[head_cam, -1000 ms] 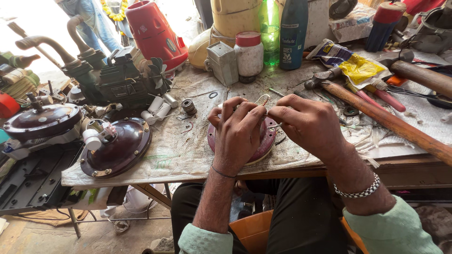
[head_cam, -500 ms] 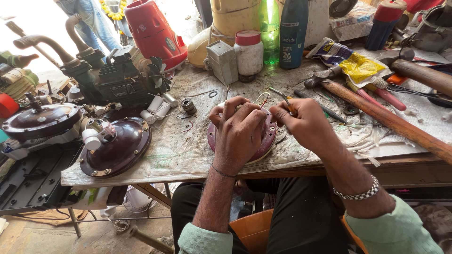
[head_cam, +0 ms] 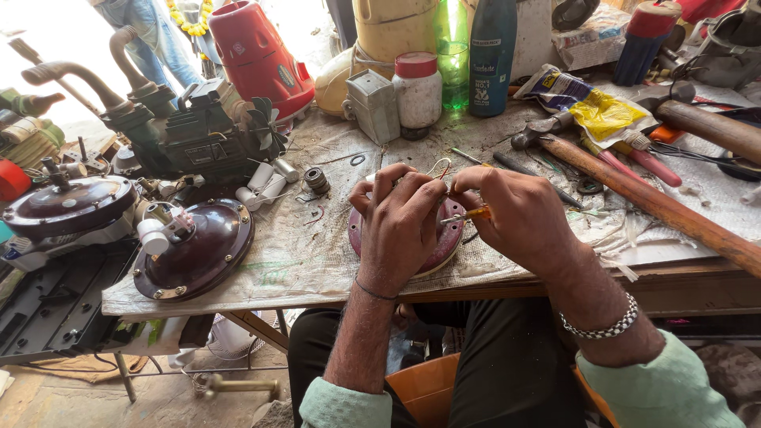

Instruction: The person repairs a maroon circular electrical component by stripping wires, twisting connections, and using a screwdriver to secure parts. They handle a white ceramic insulator and connect wires to a central metal post.

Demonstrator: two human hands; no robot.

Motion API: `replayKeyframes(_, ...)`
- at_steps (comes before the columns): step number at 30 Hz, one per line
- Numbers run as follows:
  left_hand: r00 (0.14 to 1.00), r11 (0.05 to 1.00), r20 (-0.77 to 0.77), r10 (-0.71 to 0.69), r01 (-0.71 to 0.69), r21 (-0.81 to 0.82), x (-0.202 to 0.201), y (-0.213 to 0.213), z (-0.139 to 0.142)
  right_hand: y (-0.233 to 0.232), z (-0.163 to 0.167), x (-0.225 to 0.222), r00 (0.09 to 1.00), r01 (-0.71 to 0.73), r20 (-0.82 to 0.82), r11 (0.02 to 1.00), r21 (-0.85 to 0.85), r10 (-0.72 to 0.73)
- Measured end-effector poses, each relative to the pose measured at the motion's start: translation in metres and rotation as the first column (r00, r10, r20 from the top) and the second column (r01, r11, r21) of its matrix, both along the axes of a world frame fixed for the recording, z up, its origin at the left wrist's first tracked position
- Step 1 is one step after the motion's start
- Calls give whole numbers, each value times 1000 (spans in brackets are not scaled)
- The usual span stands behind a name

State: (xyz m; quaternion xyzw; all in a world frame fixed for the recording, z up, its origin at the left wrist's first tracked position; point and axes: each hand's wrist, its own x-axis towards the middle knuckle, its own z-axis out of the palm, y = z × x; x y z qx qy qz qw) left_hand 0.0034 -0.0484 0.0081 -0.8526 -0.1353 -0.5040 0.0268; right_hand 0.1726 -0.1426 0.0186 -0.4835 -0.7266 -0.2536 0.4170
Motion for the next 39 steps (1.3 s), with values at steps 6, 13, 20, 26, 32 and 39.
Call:
replayKeyframes(6,999,999,15,44,-45,28,2,-3,1,5,-9,4,996,52,-66,999,-9,-53)
replayKeyframes(13,997,997,22,72,-73,27,3,-2,-2,12,-16,1,861,-148,-505,977,-155,51)
replayKeyframes(20,996,998,82,45,-48,36,4,1,-3,21,-18,6,543,-368,-840,902,-228,9)
replayKeyframes(26,998,999,36,50,-50,5,2,-1,-1,15,-23,-5,897,-74,-442,988,-134,7)
replayKeyframes(32,996,999,82,33,-33,8,2,-1,0,16,-25,-9,931,-11,-364,997,-75,-17)
replayKeyframes(39,997,999,71,42,-44,16,2,0,-2,24,-27,-4,642,-306,-760,943,-132,102)
